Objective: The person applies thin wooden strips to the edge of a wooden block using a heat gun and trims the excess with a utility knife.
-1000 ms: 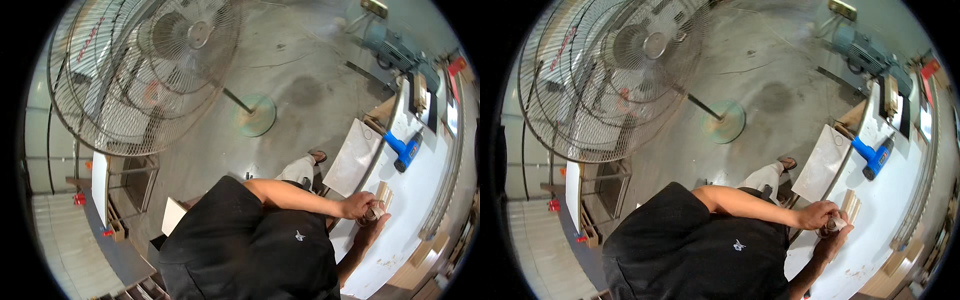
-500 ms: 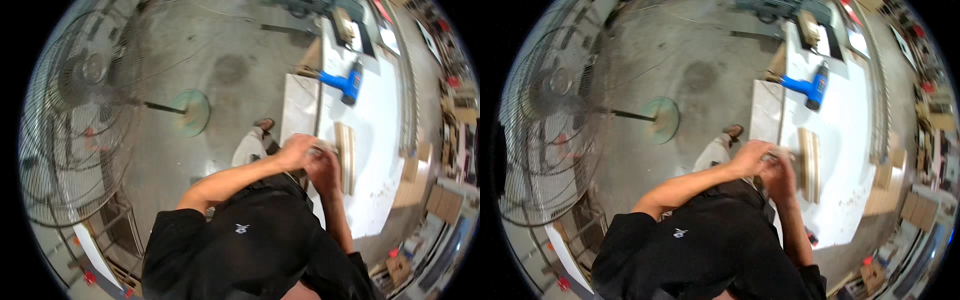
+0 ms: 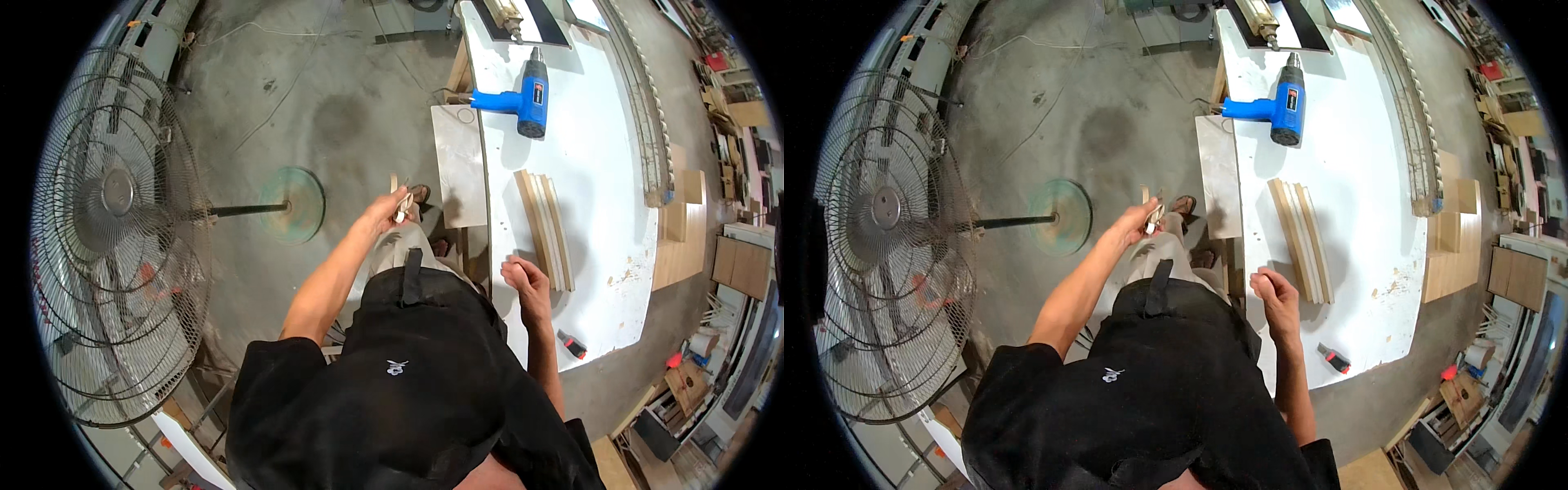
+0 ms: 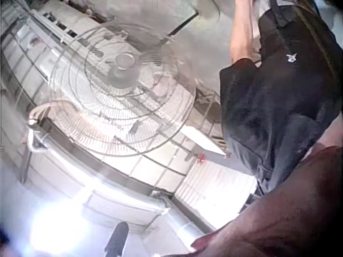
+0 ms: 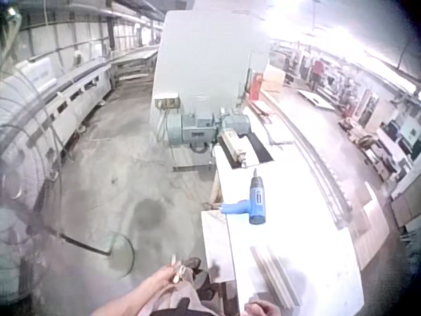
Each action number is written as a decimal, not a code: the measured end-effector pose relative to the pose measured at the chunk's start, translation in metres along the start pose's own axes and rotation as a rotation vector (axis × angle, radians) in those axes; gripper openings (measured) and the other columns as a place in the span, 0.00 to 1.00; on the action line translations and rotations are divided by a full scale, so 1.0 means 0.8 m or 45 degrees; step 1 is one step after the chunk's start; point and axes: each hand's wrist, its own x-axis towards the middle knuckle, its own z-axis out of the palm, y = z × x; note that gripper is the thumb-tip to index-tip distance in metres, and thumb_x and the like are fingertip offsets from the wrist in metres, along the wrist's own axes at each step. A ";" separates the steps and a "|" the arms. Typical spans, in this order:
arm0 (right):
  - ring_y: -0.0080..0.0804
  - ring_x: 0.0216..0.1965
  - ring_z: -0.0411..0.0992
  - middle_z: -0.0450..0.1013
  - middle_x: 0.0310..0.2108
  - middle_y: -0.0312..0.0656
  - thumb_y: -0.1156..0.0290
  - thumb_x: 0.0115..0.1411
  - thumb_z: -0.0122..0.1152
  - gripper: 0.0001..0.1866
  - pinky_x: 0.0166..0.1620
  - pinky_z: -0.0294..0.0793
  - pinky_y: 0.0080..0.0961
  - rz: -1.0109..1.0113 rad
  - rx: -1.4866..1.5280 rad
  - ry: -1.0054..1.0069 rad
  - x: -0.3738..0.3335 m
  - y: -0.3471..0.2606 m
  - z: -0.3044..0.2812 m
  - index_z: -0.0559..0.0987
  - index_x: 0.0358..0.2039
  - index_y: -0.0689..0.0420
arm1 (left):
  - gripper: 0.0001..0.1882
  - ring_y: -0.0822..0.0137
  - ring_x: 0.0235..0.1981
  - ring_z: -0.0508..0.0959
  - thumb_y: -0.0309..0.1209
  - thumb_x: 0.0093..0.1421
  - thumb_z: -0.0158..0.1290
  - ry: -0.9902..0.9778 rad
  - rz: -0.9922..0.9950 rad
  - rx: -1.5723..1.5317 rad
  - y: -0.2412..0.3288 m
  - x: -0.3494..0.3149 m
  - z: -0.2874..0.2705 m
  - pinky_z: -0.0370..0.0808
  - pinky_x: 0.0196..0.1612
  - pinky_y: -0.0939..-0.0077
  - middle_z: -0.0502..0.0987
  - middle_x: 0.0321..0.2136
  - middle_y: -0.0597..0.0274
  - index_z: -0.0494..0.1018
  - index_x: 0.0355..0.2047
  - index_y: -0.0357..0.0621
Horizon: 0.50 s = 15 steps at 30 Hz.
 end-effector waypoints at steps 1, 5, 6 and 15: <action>0.20 0.41 0.73 0.77 0.38 0.38 0.68 0.64 0.58 0.16 0.46 0.71 0.20 -0.007 0.010 -0.014 0.004 -0.001 -0.002 0.76 0.48 0.66 | 0.20 0.61 0.21 0.78 0.48 0.66 0.49 0.034 0.046 -0.013 0.015 0.020 -0.009 0.75 0.19 0.68 0.76 0.25 0.59 0.70 0.37 0.42; 0.22 0.40 0.73 0.76 0.38 0.37 0.67 0.65 0.56 0.15 0.45 0.71 0.19 -0.175 -0.190 0.136 0.020 0.012 -0.029 0.76 0.46 0.64 | 0.26 0.57 0.28 0.78 0.55 0.62 0.49 0.003 0.326 -0.165 0.125 0.065 0.012 0.77 0.24 0.62 0.76 0.32 0.56 0.69 0.42 0.41; 0.21 0.39 0.72 0.75 0.36 0.35 0.69 0.65 0.55 0.13 0.44 0.70 0.18 -0.294 -0.373 0.177 0.024 0.014 -0.034 0.76 0.45 0.65 | 0.29 0.56 0.31 0.78 0.56 0.61 0.50 -0.021 0.392 -0.301 0.152 0.073 0.018 0.78 0.26 0.60 0.76 0.35 0.55 0.69 0.44 0.41; 0.48 0.57 0.63 0.66 0.55 0.50 0.71 0.52 0.64 0.27 0.59 0.60 0.39 -0.718 -1.383 0.741 0.069 0.010 -0.063 0.71 0.54 0.59 | 0.33 0.58 0.40 0.75 0.51 0.62 0.53 0.496 0.651 -0.168 0.220 0.086 0.071 0.75 0.42 0.63 0.73 0.44 0.46 0.65 0.54 0.34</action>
